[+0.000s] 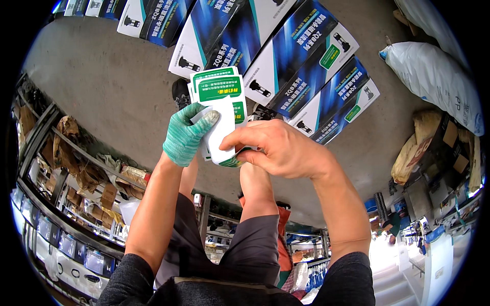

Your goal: The person retrieves green and white labels from a cardboard box and applies them one by one to the tops of product boxes arranged on a table and on the floor. The person wears gloves and repeatedly peels backing from each label before pressing it onto a box.

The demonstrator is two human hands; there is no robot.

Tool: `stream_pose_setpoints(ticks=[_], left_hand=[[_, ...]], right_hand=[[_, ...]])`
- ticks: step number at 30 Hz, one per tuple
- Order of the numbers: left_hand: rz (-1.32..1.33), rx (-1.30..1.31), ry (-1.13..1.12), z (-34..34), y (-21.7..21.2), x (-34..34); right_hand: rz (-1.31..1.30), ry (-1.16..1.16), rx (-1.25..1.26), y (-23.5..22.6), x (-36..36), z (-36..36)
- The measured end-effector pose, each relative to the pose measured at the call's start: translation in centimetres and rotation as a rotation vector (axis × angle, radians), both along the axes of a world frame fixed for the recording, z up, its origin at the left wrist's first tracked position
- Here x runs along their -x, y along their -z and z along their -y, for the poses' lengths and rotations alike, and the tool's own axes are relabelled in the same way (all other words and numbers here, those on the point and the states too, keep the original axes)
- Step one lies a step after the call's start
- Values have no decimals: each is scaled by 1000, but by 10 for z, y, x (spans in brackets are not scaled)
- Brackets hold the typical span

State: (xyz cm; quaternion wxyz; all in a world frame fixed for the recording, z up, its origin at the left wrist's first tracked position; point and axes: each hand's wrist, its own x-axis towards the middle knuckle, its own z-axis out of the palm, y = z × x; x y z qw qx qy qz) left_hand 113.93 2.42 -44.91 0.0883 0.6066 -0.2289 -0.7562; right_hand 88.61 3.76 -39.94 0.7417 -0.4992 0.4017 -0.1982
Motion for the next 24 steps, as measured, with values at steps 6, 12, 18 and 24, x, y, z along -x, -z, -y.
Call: stream_pose_setpoints(ticks=[6, 12, 18, 24], left_hand=[[20, 7, -23, 7, 5, -16], [29, -34, -136, 12, 9, -25], [104, -31, -193, 9, 24, -35], [267, -102, -334, -14, 53, -48]], right_hand=[[-24, -34, 73, 3, -18, 12], [-52, 11, 82, 4, -29, 21], [-68, 115, 82, 12, -38, 22], [-70, 190, 353, 18, -57, 48]])
